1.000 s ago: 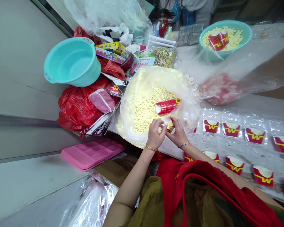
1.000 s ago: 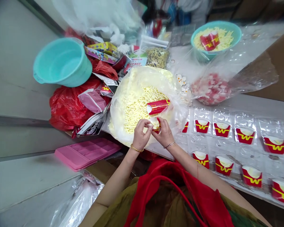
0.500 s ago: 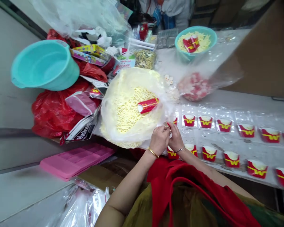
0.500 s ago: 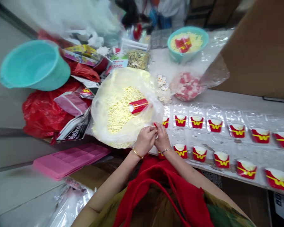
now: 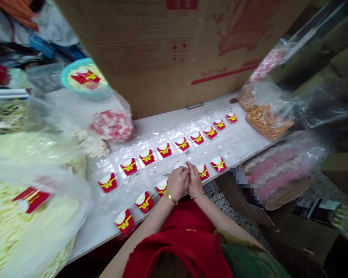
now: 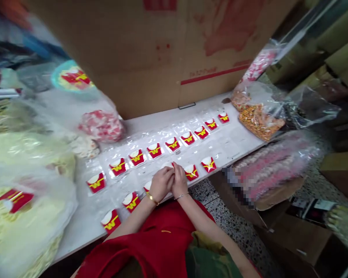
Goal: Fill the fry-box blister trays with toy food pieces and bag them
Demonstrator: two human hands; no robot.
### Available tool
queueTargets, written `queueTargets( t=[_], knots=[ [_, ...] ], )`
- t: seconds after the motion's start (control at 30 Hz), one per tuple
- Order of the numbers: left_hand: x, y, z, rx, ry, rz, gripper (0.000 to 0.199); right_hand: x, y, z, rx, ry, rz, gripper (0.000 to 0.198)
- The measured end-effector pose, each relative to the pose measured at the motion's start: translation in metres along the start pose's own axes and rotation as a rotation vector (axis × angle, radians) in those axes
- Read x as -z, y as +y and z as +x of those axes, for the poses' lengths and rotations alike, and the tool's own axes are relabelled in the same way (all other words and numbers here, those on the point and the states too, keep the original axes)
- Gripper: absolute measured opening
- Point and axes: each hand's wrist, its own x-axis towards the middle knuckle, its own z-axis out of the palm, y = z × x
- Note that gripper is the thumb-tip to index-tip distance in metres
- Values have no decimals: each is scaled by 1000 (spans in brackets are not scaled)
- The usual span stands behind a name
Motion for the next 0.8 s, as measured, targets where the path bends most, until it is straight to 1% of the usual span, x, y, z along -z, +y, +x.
queueTargets(
  t=[0.1, 0.17, 0.23, 0.3, 0.33, 0.43, 0.5, 0.6, 0.7, 0.8],
  knots=[
    [-65, 41, 68, -131, -193, -34, 20, 62, 73, 4, -67, 93, -94, 47],
    [-108, 66, 113, -239, -295, -34, 20, 101, 118, 9, -108, 141, -164, 46],
    [-148, 87, 152, -325, -376, -11, 22, 133, 160, 16, -155, 175, -236, 48],
    [-184, 100, 183, -356, -419, 19, 24, 156, 196, 24, -202, 185, -303, 53],
    [-199, 103, 195, -351, -426, 35, 24, 164, 212, 27, -222, 177, -333, 56],
    [-234, 99, 216, -312, -453, 95, 21, 172, 246, 31, -265, 113, -421, 54],
    [-246, 92, 221, -300, -475, 133, 17, 171, 259, 27, -299, 69, -484, 50],
    [-247, 84, 222, -307, -485, 171, 17, 166, 269, 20, -353, 7, -552, 47],
    [-232, 79, 209, -298, -451, 202, 25, 164, 275, 19, -388, -55, -577, 46],
    [-211, 69, 172, -362, -400, 276, 31, 163, 277, 25, -425, -92, -596, 45]
  ],
)
